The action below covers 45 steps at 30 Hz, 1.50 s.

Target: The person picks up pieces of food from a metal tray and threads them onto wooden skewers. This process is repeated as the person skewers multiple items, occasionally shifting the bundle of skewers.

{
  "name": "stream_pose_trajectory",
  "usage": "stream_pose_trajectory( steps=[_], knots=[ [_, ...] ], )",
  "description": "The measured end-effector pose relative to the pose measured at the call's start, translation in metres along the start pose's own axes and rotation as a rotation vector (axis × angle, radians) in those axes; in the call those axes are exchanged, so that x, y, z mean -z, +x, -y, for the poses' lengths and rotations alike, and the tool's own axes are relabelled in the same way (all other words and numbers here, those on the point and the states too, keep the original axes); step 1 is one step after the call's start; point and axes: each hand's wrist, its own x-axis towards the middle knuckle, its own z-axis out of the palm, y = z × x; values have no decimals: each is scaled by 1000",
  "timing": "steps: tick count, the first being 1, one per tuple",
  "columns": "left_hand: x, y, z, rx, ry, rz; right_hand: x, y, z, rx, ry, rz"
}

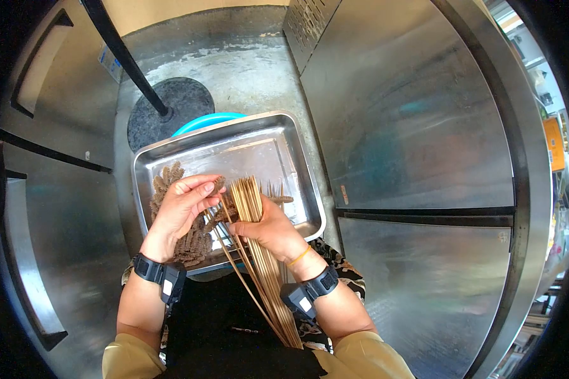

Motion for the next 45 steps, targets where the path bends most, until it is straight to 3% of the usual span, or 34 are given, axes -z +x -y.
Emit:
stream_pose_trajectory(
  steps=[13,20,23,27,32,35,37,39,42,45],
  knots=[
    [-2,-2,5,-119,202,-43,1,2,0,-16,4,3],
    [-17,-10,5,-423,625,-77,4,1,0,-13,-10,-9],
    [-21,-16,6,-444,719,-53,4,1,1,5,-36,-49],
    [-24,-18,14,-608,894,8,16,4,-5,-3,-63,-32],
    [-16,-9,27,-500,1014,4,8,-4,-2,76,-93,-130],
    [-12,-6,22,-372,746,36,10,-9,9,20,38,-79],
    [-4,-1,17,-338,670,-126,16,-11,9,-14,75,-26],
    [12,3,6,-400,1053,-330,19,-10,4,-22,117,-6],
    [22,-3,5,-334,1607,-364,16,-13,6,-36,147,-31],
    [26,3,22,-292,1742,-349,17,-11,6,-44,126,-26]
  ],
)
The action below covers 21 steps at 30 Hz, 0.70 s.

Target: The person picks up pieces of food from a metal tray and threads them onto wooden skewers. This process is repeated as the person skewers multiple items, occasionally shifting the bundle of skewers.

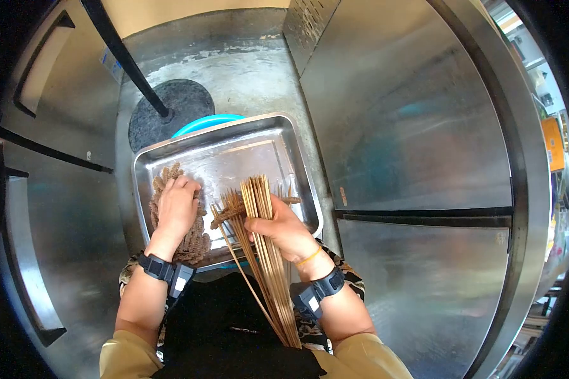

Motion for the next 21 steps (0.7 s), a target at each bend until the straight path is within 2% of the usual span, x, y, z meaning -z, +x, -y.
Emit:
stream_pose_trajectory(
  steps=[7,10,11,14,15,18,21],
  knots=[
    [-3,7,4,76,-36,25,4,1,-5,-9,29,34],
    [6,9,7,92,-201,-35,-3,-1,2,19,5,22],
    [8,11,8,96,-308,-63,-2,-1,1,14,-4,29],
    [-2,17,13,154,-1034,56,-1,1,-2,2,-38,33],
    [6,16,8,256,-1274,189,-4,1,-1,-3,-54,26],
    [24,14,-4,409,-1700,333,-6,5,-3,-2,-84,26],
    [21,12,-4,360,-1786,306,-7,9,-8,16,-108,31]
  ],
)
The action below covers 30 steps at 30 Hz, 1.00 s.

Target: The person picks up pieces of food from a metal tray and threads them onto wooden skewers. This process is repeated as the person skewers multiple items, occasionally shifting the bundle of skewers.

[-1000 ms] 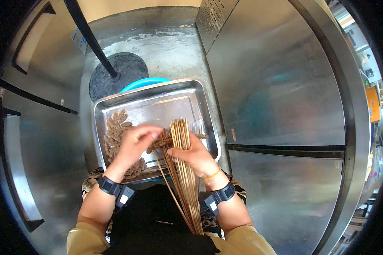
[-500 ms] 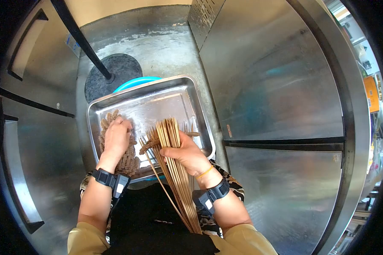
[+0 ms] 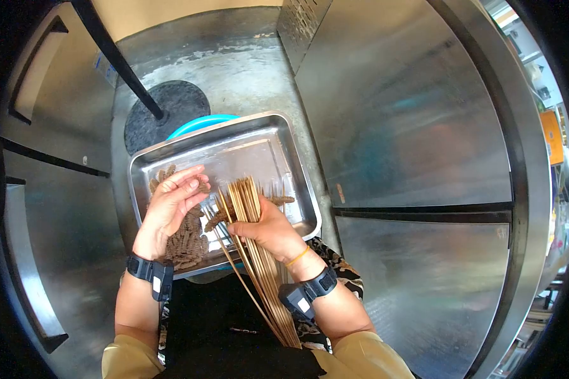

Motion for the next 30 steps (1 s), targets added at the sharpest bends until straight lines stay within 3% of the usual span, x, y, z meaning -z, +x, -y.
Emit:
stream_pose_trajectory(
  steps=[15,24,30],
  knots=[
    [-14,-6,9,-167,61,18,-16,4,2,25,-55,-11],
    [-14,-8,11,-56,127,122,-10,4,0,37,-9,20],
    [-13,-4,12,5,76,-41,-11,3,1,26,-18,31]
  ],
)
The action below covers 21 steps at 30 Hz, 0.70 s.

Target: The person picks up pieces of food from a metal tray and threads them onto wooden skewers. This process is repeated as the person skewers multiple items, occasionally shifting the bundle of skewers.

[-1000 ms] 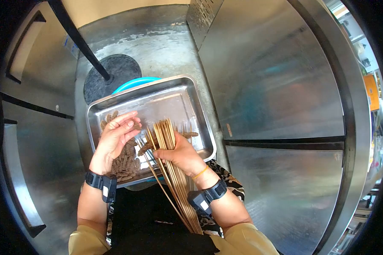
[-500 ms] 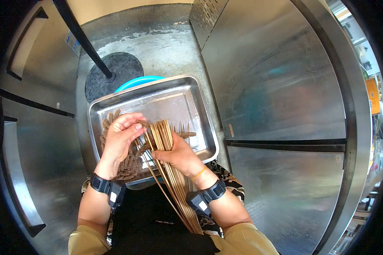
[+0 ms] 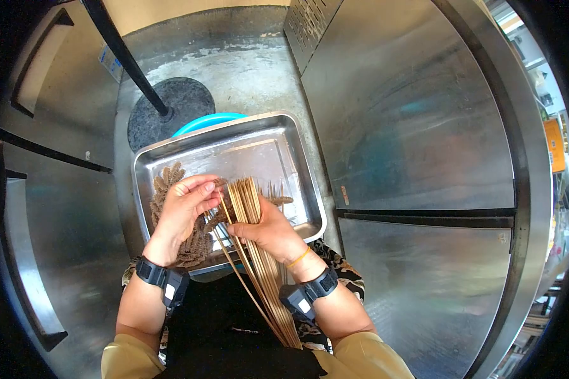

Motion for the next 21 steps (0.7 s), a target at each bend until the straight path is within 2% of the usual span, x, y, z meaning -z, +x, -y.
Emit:
stream_pose_trajectory(
  steps=[6,21],
  knots=[
    [1,-1,0,34,-197,13,-2,0,2,-10,-20,-34],
    [-1,-4,-1,49,-194,47,3,2,-5,-5,-9,-22]
  ],
)
